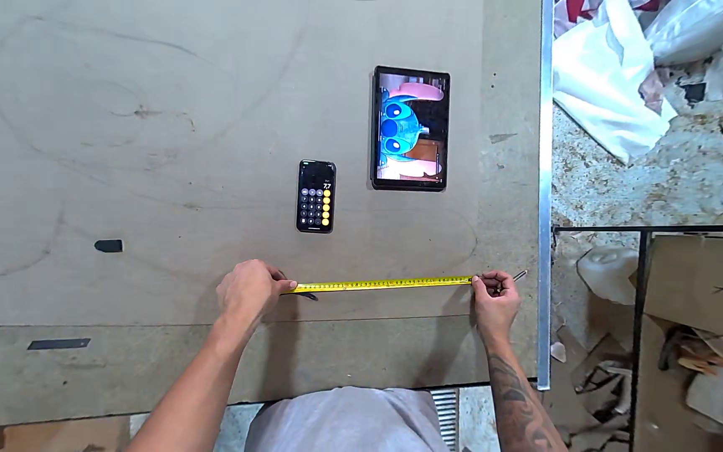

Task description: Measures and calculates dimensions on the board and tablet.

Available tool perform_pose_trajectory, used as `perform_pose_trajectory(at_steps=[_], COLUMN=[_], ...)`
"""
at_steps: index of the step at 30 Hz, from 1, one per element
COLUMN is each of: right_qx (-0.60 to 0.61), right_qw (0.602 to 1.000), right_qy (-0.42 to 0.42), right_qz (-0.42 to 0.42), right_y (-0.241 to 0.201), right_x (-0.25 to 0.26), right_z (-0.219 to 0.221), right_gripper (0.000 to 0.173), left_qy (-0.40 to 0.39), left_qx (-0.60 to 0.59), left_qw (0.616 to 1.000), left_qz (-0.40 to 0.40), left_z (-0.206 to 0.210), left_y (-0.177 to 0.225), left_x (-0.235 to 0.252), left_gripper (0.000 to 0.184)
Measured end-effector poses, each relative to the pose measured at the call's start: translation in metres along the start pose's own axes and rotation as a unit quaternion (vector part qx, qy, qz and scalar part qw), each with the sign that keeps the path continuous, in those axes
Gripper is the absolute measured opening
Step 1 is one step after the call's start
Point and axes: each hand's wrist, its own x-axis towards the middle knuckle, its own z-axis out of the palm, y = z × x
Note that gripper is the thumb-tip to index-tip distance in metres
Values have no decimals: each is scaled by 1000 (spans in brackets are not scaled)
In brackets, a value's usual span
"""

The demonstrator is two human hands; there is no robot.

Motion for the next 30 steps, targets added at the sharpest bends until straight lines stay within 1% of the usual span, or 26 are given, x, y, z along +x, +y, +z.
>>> perform_pose_trajectory(at_steps=[15,20,22,23,25,27,29,30], right_qx=[4,-11,-47,-69,-115,-146,-153,-151], right_qw=[1000,999,998,995,982,972,963,960], right_qy=[4,-8,-32,-46,-53,-28,-22,-37], right_qz=[13,32,-12,-57,-137,-184,-221,-233], right_y=[-1,-6,-9,-9,-11,-21,-40,-51], right_x=[1,4,7,9,13,21,36,46], right_z=[4,1,-1,-2,-1,-3,-8,-12], right_gripper=[23,29,30,29,23,24,24,26], left_qy=[-3,1,-10,-21,-63,-79,-58,-37], left_qx=[16,2,-36,-73,-146,-191,-203,-195], left_qw=[1000,1000,998,994,983,975,974,975], left_qz=[-9,16,57,79,88,81,87,96], left_z=[0,4,3,2,-8,-21,-35,-43], left_y=[0,-5,-15,-20,-22,-13,9,23], left_x=[1,1,4,6,8,8,10,12], left_gripper=[28,28,25,22,19,20,19,17])
